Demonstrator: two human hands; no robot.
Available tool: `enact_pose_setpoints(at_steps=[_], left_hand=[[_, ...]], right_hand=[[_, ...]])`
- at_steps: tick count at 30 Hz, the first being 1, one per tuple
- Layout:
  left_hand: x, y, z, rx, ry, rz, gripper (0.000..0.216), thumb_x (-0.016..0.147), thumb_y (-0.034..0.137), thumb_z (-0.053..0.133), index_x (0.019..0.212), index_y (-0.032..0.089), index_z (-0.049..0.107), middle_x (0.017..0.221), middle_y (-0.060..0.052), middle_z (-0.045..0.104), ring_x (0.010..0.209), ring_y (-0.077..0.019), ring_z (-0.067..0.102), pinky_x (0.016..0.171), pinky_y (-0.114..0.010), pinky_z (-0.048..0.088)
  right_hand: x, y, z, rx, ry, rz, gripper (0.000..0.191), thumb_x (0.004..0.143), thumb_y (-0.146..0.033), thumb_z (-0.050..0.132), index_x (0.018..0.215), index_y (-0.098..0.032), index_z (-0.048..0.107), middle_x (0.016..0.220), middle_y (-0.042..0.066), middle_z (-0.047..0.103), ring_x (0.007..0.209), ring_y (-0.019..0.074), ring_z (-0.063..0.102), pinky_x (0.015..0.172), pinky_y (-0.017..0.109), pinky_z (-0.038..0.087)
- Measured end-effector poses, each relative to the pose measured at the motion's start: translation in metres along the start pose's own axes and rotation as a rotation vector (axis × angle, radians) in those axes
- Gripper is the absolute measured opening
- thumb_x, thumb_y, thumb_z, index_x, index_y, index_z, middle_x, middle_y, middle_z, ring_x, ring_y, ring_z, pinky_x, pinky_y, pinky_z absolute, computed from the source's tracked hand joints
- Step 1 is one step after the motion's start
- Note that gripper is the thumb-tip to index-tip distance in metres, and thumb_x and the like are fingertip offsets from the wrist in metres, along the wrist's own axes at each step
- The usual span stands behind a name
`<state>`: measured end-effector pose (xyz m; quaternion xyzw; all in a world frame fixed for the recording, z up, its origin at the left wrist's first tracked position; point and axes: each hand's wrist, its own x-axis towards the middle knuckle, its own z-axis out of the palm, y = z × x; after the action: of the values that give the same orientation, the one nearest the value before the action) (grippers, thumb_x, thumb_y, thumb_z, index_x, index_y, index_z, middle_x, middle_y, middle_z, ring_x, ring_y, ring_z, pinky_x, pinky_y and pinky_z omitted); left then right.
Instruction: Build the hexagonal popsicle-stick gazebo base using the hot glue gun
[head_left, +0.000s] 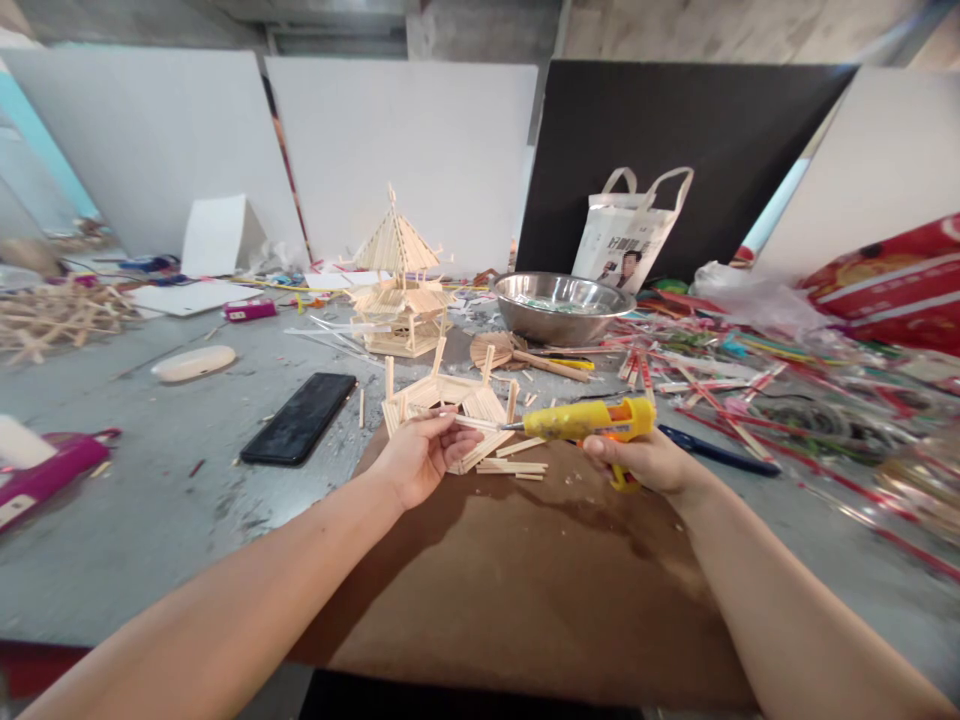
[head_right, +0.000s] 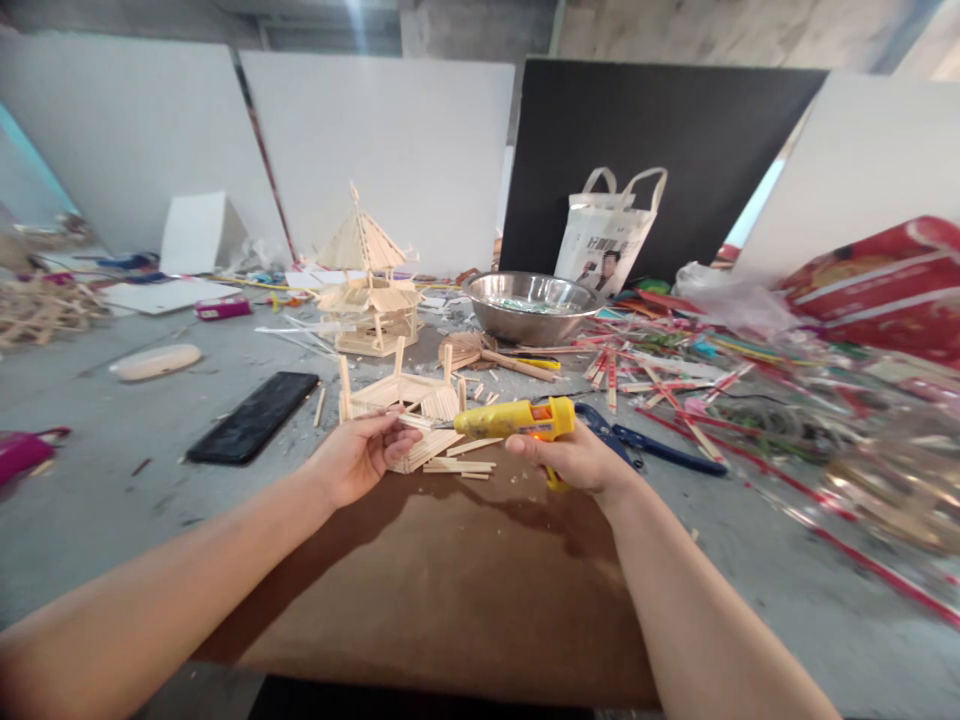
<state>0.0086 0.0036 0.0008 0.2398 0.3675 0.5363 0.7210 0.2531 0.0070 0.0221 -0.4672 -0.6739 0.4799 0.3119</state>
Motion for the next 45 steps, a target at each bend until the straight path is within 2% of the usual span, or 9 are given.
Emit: enact_pose_setpoints(at_steps=[11,21,26,29,33,40,45], left_hand=[[0.0,0.0,-0.001,0.003,-0.004,-0.005,0.011,0.08,0.004,0.039,0.081,0.01,0.048,0.058,-0.008,0.064,0.055,-0.013,0.064,0.051,-0.015,0.052],[0.0,0.001,0.0,0.0,-0.013,-0.007,0.011,0.079,0.004,0.039,0.081,0.01,0.048,0.056,-0.008,0.063,0.053,-0.0122,0.063,0.05,-0.015,0.051],[-0.003,0.0,0.0,0.056,-0.063,0.026,0.01,0.078,0.006,0.041,0.082,0.011,0.049,0.056,-0.006,0.063,0.052,-0.0114,0.062,0.05,-0.016,0.05],[-0.007,0.001,0.001,0.171,-0.139,0.113,0.009,0.076,0.009,0.046,0.084,0.014,0.047,0.057,-0.003,0.062,0.053,-0.0116,0.062,0.052,-0.019,0.05],[-0.013,0.01,0.001,0.433,-0.238,0.273,0.013,0.073,0.018,0.055,0.081,0.016,0.046,0.063,0.0,0.061,0.058,-0.0118,0.061,0.058,-0.024,0.05],[-0.014,0.023,-0.009,0.922,-0.167,0.612,0.021,0.073,0.022,0.052,0.093,0.015,0.054,0.069,-0.001,0.057,0.061,-0.01,0.054,0.059,-0.022,0.045],[-0.017,0.019,-0.009,1.07,-0.187,0.701,0.029,0.071,0.019,0.053,0.099,0.017,0.058,0.067,0.0,0.056,0.056,-0.0079,0.048,0.055,-0.017,0.038]], right_hand=[[-0.001,-0.003,0.002,-0.007,0.005,-0.017,0.036,0.054,-0.051,0.062,0.048,-0.019,0.046,0.038,-0.003,0.042,0.035,0.0073,0.038,0.034,0.022,0.027],[0.0,-0.005,0.003,-0.015,0.048,0.054,0.038,0.049,-0.053,0.063,0.047,-0.019,0.046,0.038,-0.003,0.042,0.035,0.0082,0.038,0.035,0.023,0.027],[0.002,-0.005,0.005,0.002,0.128,0.081,0.039,0.046,-0.054,0.063,0.049,-0.019,0.047,0.04,-0.003,0.043,0.037,0.0084,0.038,0.036,0.023,0.028],[0.004,-0.003,0.005,0.017,0.158,0.105,0.041,0.047,-0.055,0.063,0.051,-0.018,0.046,0.043,-0.002,0.043,0.039,0.0088,0.04,0.037,0.023,0.03],[0.004,0.0,0.007,0.026,0.177,0.13,0.041,0.047,-0.053,0.063,0.056,-0.017,0.047,0.045,-0.003,0.044,0.04,0.0084,0.042,0.036,0.021,0.03],[0.004,-0.001,0.011,0.033,0.145,0.118,0.044,0.048,-0.056,0.063,0.055,-0.016,0.046,0.043,-0.004,0.044,0.037,0.0065,0.04,0.035,0.02,0.029],[0.005,0.0,0.01,0.035,0.126,0.113,0.042,0.049,-0.055,0.063,0.054,-0.016,0.046,0.043,-0.003,0.044,0.037,0.0066,0.04,0.034,0.02,0.029]])
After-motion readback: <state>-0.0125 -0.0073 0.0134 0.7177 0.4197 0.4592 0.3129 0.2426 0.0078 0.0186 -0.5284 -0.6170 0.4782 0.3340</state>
